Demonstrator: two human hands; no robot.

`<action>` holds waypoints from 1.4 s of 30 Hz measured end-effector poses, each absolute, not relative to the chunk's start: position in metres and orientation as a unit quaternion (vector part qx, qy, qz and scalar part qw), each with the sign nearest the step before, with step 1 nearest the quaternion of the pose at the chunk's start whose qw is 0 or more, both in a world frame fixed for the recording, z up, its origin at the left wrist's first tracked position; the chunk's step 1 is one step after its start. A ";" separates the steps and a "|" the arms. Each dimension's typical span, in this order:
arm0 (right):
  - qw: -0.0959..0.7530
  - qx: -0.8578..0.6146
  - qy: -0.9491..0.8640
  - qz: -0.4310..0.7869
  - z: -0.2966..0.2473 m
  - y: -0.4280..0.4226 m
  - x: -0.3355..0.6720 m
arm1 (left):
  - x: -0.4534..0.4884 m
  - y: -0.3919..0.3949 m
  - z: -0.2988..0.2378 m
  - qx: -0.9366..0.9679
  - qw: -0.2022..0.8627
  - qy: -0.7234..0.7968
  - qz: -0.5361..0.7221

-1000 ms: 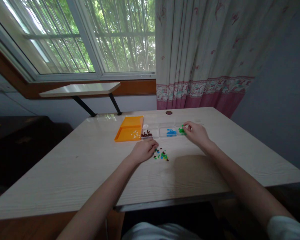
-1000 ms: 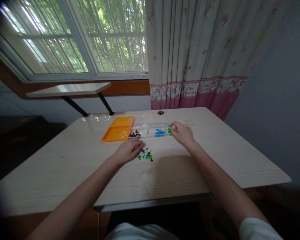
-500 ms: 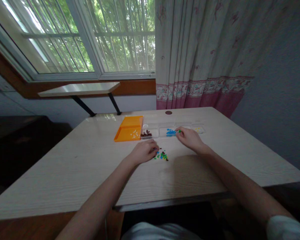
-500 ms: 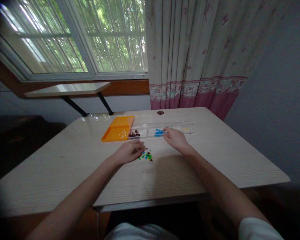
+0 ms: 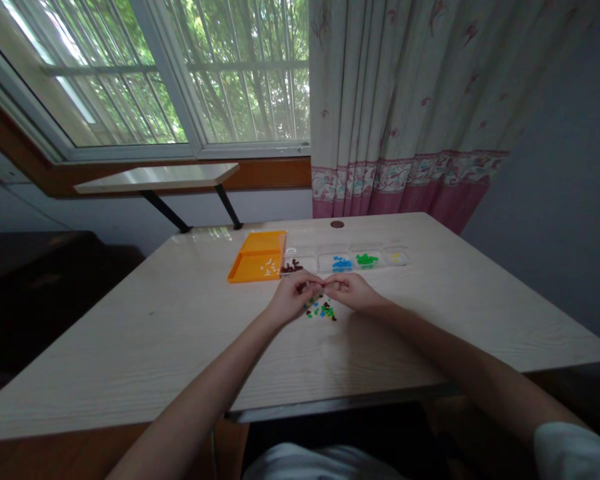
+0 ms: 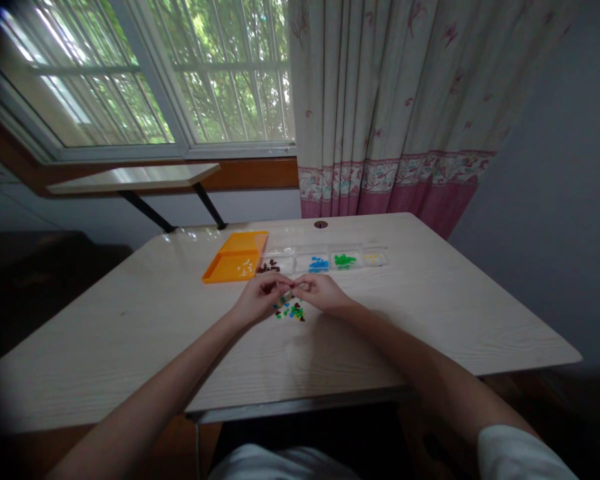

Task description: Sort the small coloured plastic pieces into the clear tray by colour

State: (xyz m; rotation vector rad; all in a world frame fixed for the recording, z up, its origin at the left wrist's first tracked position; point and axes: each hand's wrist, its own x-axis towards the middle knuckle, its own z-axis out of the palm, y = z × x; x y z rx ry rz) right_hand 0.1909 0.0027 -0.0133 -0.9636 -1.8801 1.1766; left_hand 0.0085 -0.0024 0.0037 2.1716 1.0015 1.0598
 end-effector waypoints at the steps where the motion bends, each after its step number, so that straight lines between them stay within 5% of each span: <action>1: 0.358 -0.372 -0.723 0.458 -0.013 0.003 0.191 | 0.009 -0.002 0.003 0.799 0.261 0.371 0.396; 16: 0.345 -0.411 -0.780 0.320 -0.017 0.004 0.196 | 0.011 -0.004 0.004 0.799 0.241 0.377 0.401; 26: 0.213 -0.413 -0.869 0.168 0.001 0.000 0.210 | 0.002 -0.006 0.010 0.753 0.086 0.387 0.525; 42: 0.180 -0.401 -0.884 0.157 -0.001 0.000 0.210 | 0.002 -0.011 0.016 0.716 0.083 0.420 0.551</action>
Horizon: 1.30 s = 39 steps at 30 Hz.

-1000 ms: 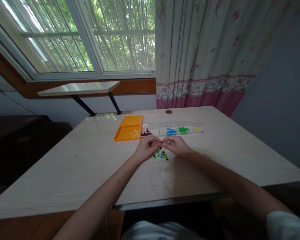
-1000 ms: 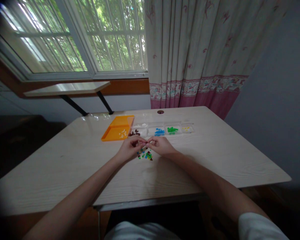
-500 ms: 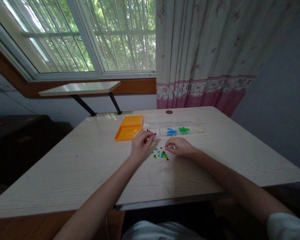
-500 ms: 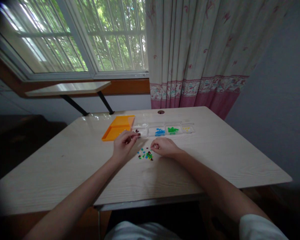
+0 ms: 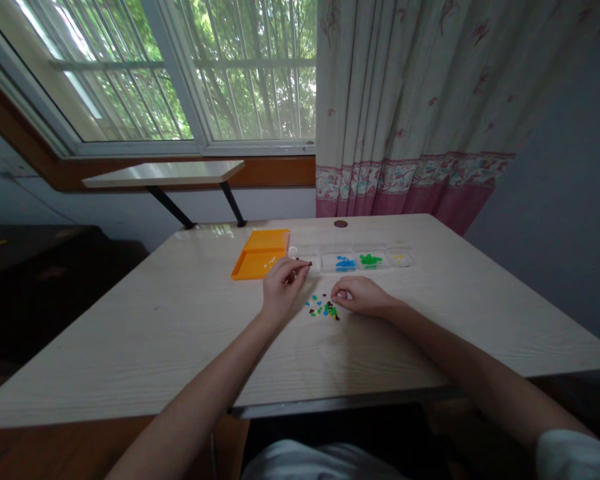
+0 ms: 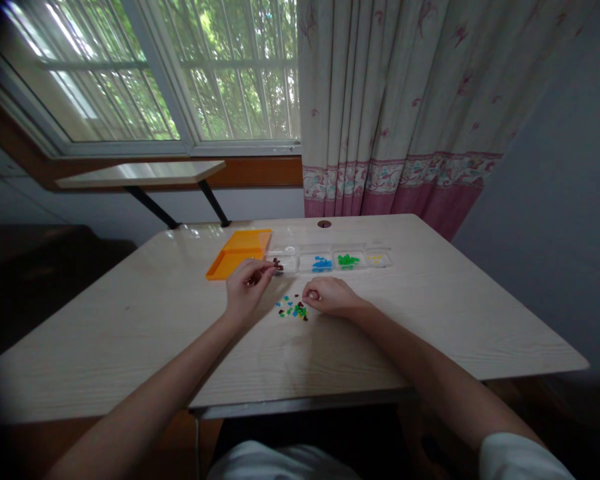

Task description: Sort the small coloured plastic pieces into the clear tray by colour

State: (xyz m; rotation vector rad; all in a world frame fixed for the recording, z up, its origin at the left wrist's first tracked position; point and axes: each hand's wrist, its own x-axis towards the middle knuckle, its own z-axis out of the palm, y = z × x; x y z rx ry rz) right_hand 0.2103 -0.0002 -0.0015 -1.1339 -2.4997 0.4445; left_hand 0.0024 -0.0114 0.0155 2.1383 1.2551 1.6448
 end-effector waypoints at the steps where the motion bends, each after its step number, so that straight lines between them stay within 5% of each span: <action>1: 0.178 -0.400 -0.886 0.157 -0.001 0.000 0.210 | 0.002 -0.011 0.015 0.712 0.080 0.422 0.556; 19: 0.233 -0.387 -0.874 0.181 -0.001 -0.001 0.208 | -0.011 0.016 0.002 0.670 0.056 0.530 0.517; 30: 0.293 -0.380 -0.864 0.155 -0.002 0.000 0.208 | 0.007 -0.001 -0.001 0.834 0.172 0.384 0.357; 39: 0.285 -0.380 -0.871 0.125 -0.003 -0.003 0.205 | 0.009 -0.002 -0.001 0.832 0.177 0.383 0.359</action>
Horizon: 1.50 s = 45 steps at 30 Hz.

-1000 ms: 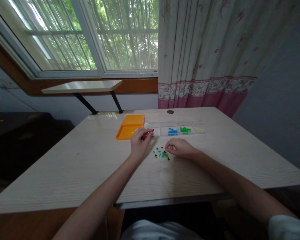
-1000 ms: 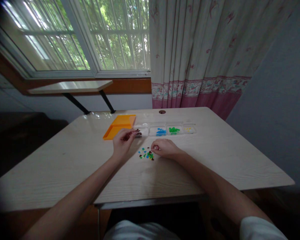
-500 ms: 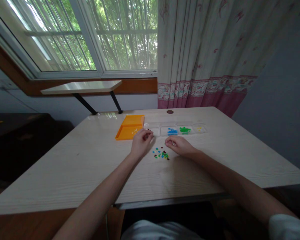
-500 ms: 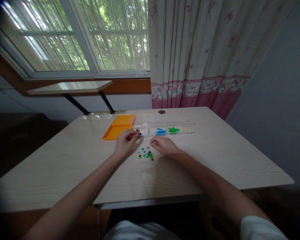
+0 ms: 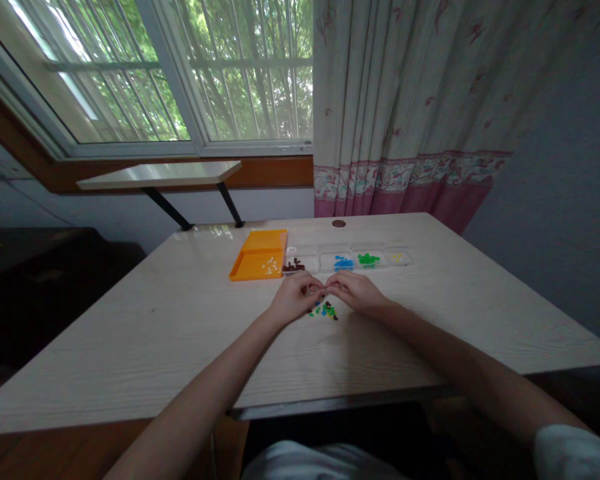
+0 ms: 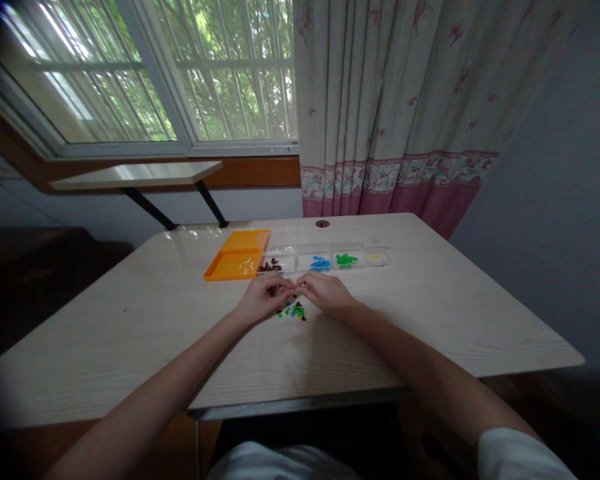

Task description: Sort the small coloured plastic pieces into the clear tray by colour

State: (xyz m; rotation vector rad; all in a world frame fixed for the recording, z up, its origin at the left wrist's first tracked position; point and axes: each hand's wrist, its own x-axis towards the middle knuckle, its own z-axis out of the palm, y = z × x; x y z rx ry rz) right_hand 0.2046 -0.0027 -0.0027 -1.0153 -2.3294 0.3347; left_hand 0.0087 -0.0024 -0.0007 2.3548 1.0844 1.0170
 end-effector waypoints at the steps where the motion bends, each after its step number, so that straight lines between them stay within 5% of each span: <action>1: 0.287 -0.380 -0.871 0.122 -0.003 -0.003 0.204 | 0.009 -0.002 -0.001 0.832 0.178 0.383 0.360; 22: 0.292 -0.406 -0.858 0.116 -0.003 -0.003 0.201 | 0.009 -0.004 0.000 0.836 0.149 0.388 0.358; 35: 0.139 -0.338 -0.910 0.196 0.007 -0.003 0.219 | 0.008 -0.004 0.003 0.843 0.139 0.401 0.332; 45: 0.317 -0.306 -0.889 0.122 -0.001 0.002 0.212 | 0.011 -0.004 0.001 0.816 0.270 0.397 0.322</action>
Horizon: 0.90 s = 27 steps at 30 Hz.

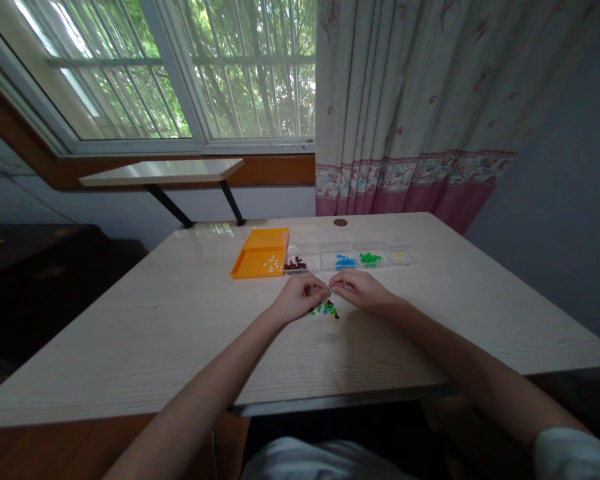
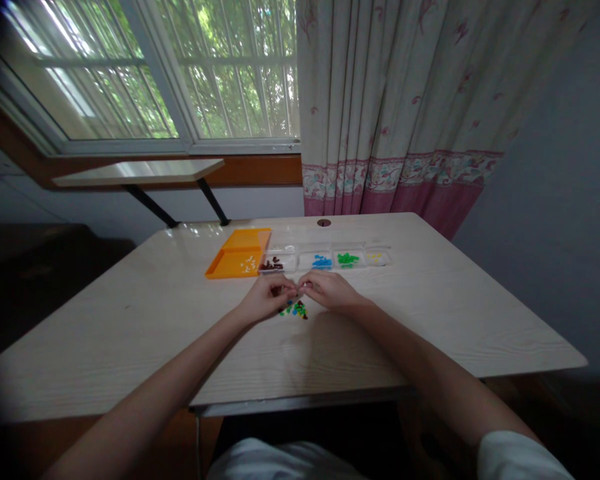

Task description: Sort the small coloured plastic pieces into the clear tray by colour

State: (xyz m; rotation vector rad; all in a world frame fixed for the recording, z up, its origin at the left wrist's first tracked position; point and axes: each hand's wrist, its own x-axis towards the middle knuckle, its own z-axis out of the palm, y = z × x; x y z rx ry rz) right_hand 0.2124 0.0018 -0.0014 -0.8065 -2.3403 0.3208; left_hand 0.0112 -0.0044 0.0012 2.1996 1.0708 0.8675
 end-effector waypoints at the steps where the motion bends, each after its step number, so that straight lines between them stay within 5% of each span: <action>1: 0.330 -0.299 -0.888 0.116 -0.002 0.002 0.212 | 0.012 -0.004 0.001 0.804 0.293 0.400 0.328; 8: 0.367 -0.277 -0.881 0.116 -0.005 0.002 0.207 | 0.015 -0.004 -0.001 0.737 0.401 0.402 0.367; 27: 0.406 -0.297 -0.863 0.044 -0.010 0.003 0.206 | 0.014 -0.001 -0.004 0.718 0.415 0.401 0.391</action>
